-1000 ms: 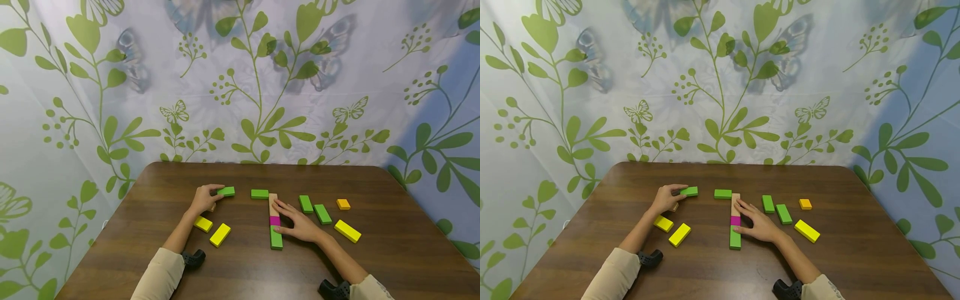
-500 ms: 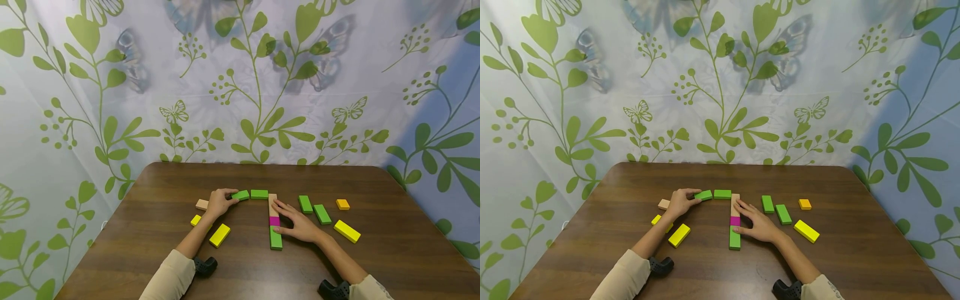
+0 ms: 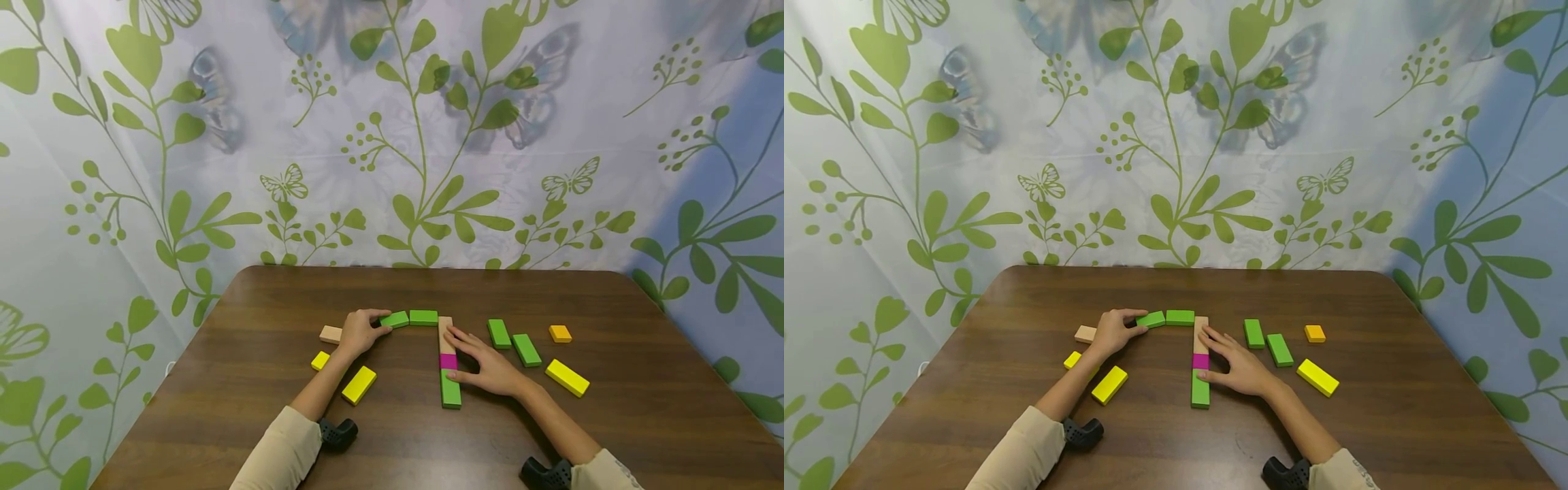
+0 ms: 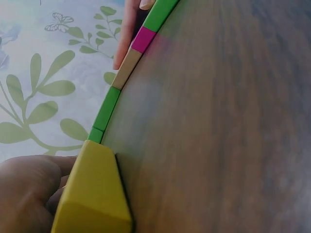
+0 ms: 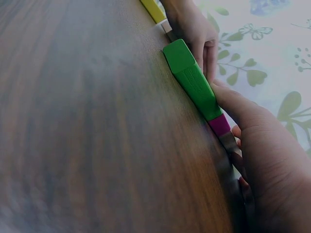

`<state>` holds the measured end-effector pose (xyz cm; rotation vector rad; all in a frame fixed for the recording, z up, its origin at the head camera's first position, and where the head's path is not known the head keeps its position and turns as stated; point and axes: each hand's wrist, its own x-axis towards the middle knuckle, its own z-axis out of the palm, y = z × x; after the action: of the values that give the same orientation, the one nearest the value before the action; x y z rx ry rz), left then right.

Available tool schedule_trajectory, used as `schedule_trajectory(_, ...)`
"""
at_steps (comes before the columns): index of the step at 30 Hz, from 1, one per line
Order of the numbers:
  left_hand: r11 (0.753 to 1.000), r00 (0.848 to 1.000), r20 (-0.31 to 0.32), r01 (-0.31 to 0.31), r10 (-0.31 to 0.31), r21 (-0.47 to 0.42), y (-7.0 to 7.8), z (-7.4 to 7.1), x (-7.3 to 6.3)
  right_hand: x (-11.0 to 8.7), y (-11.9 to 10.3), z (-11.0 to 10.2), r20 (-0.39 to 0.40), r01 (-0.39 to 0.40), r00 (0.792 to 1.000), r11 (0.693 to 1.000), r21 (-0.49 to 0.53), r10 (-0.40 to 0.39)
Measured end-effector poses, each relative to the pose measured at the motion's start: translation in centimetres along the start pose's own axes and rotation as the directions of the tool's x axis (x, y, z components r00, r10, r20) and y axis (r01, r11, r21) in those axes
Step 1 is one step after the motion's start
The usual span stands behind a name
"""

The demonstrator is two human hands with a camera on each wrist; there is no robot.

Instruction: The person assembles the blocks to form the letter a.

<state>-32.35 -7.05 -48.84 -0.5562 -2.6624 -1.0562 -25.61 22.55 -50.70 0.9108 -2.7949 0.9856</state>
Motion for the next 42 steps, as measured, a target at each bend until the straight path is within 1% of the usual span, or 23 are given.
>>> schedule_trajectory(10,0.999,1.000,-0.014,-0.027,0.027,0.039,-0.19,0.15,0.10,0.01,0.12,0.05,-0.002,-0.001,1.000,1.000,0.001,0.001)
schedule_trajectory(14,0.999,0.999,-0.010,-0.032,0.032,0.033,-0.28,0.19,0.10,0.02,0.11,0.06,0.002,-0.001,1.000,1.000,0.002,0.001)
schedule_trajectory(22,0.999,1.000,0.005,-0.022,0.022,0.041,-0.19,0.16,0.09,0.05,0.09,0.08,0.003,0.005,1.000,1.000,0.002,-0.005)
schedule_trajectory(35,0.998,0.998,-0.002,-0.055,0.055,0.025,-0.46,0.27,0.12,0.06,0.01,0.03,0.002,0.006,1.000,1.000,0.000,-0.006)
schedule_trajectory(42,0.999,0.999,0.008,-0.051,0.050,0.011,-0.32,0.14,0.22,0.03,0.02,0.00,-0.006,0.020,1.000,1.000,0.002,-0.020)
